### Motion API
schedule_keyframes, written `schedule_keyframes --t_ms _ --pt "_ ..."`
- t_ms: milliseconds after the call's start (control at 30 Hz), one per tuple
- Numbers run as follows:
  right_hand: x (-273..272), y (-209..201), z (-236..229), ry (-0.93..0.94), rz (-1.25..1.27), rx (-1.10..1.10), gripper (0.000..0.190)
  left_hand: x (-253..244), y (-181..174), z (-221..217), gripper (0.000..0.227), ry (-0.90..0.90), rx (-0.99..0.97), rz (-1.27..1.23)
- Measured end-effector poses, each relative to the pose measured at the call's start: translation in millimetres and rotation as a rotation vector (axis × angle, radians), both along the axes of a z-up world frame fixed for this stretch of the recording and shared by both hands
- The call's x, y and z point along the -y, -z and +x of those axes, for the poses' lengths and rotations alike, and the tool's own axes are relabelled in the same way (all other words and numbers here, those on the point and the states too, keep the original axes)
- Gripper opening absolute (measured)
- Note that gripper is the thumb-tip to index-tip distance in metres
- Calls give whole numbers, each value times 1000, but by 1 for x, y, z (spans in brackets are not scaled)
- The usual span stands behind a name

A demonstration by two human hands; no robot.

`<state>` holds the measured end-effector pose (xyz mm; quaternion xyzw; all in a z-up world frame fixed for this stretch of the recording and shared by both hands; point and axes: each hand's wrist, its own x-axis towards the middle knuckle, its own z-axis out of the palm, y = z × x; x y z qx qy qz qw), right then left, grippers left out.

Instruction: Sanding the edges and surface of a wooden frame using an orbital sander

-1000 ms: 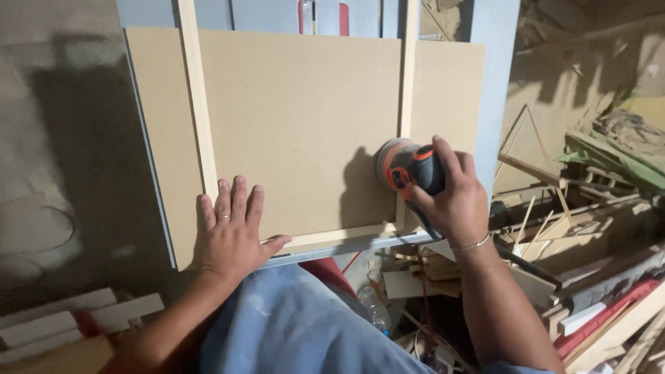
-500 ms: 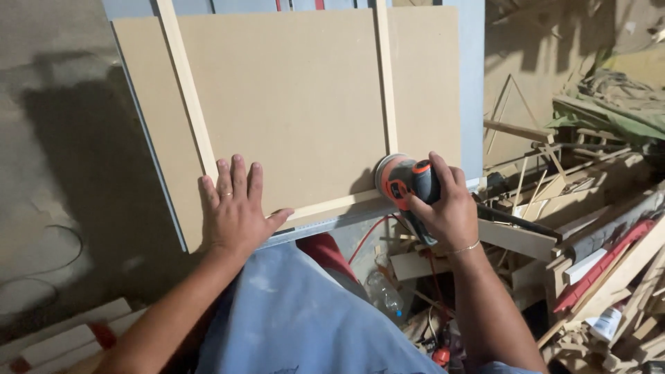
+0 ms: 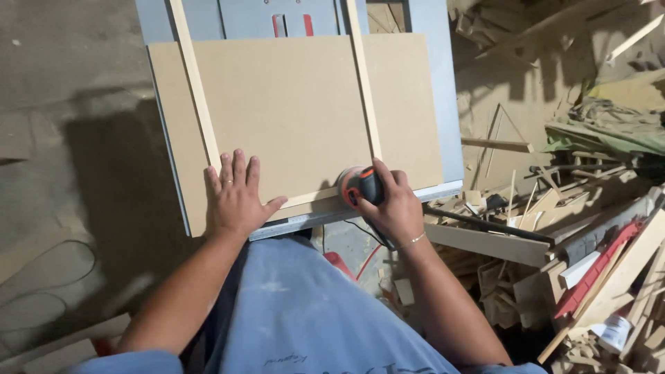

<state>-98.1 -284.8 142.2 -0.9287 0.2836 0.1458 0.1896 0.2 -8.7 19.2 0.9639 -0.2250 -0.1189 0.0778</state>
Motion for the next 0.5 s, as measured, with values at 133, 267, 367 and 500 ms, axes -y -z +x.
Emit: schedule_keyframes --t_ms 133,267,367,500 --pt "8 0 -7 -29 -37 10 86 1 1 -1 109 -15 6 -11" --pt "23 -7 -13 -18 -21 9 86 2 -2 -2 108 -18 -24 17" --pt "39 -3 -17 -34 -29 9 87 0 3 -3 108 -8 -30 36" --pt "56 -5 -8 -87 -57 38 87 -3 6 -3 107 5 -14 34"
